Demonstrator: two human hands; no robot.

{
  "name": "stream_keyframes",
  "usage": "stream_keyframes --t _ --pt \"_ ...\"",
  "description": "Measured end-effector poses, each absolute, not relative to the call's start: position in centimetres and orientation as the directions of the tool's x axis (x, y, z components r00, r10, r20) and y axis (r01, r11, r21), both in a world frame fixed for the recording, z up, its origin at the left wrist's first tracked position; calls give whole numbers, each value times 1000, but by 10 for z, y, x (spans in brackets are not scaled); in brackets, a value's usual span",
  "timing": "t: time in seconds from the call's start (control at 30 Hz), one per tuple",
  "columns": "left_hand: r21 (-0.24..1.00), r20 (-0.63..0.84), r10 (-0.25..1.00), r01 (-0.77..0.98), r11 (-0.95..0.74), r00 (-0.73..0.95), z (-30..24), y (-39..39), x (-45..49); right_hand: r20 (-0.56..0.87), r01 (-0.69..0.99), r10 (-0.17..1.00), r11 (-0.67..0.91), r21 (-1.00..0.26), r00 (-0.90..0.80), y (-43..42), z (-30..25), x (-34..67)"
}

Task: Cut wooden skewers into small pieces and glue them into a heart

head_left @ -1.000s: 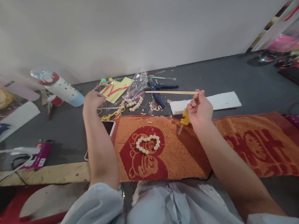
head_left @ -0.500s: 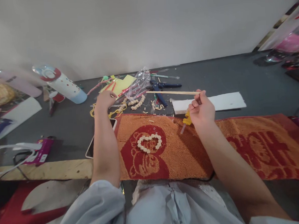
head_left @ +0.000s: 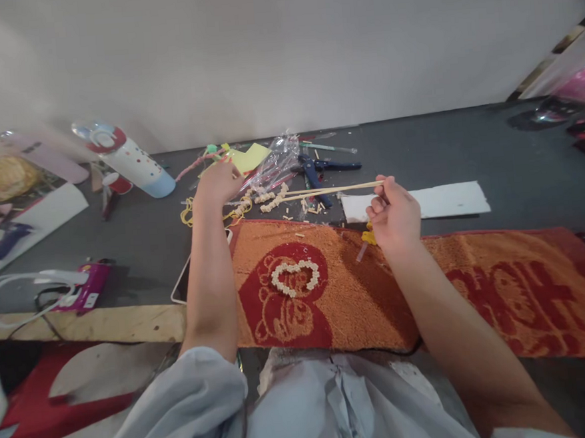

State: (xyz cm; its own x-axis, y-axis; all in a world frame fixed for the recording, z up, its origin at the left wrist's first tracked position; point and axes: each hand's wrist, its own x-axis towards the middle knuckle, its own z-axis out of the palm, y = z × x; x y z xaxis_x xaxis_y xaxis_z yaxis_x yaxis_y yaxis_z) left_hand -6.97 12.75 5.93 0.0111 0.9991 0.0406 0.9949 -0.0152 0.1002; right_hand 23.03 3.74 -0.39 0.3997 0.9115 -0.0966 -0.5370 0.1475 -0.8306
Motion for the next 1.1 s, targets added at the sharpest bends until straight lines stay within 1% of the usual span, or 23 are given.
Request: stream_keyframes --t 0.1,0.17,0.3,0.43,0.53,0.63,0.7,0.77,0.8,0.87,0.9,0.97,1.0,1.03,1.1 --pt "228 65 982 956 -185 175 87 105 -39 -34 -466 922 163 -869 385 33 1 225" --pt "301 43 954 906 -296 297 100 88 -14 -12 -415 928 154 -897 372 30 4 221" --pt "356 -31 880 828 -434 475 100 64 25 13 -313 945 121 -942 328 25 9 213" --pt "366 -79 810 773 -519 581 78 50 37 35 -249 957 111 -962 289 20 7 206" --pt "335 -84 806 778 -531 586 66 40 34 70 -225 963 130 -966 259 18 4 203" --pt "288 -59 844 818 -497 534 59 31 31 112 -170 977 143 -975 180 20 6 205" --pt "255 -45 880 857 -448 473 54 27 28 104 -65 989 111 -992 100 20 11 214" --pt "222 -17 921 900 -376 389 47 26 24 114 140 991 104 -985 70 18 21 229" --pt "209 -5 940 919 -333 342 43 27 22 139 281 988 117 -953 60 14 26 238" --pt "193 9 967 949 -251 254 34 29 18 191 551 979 119 -826 76 4 37 258" --pt "187 6 975 958 -219 221 30 30 16 199 667 978 106 -737 64 -3 41 267" --pt "181 11 982 965 -188 189 23 31 14 203 855 979 84 -511 25 -17 44 283" --pt "182 25 983 966 -184 182 20 32 14 198 913 980 82 -400 -1 -24 44 289" --pt "185 46 983 965 -184 179 18 32 13 182 943 983 65 -326 -4 -31 41 293" --pt "195 84 980 962 -191 178 13 33 14 145 970 989 42 -240 -7 -41 31 299"
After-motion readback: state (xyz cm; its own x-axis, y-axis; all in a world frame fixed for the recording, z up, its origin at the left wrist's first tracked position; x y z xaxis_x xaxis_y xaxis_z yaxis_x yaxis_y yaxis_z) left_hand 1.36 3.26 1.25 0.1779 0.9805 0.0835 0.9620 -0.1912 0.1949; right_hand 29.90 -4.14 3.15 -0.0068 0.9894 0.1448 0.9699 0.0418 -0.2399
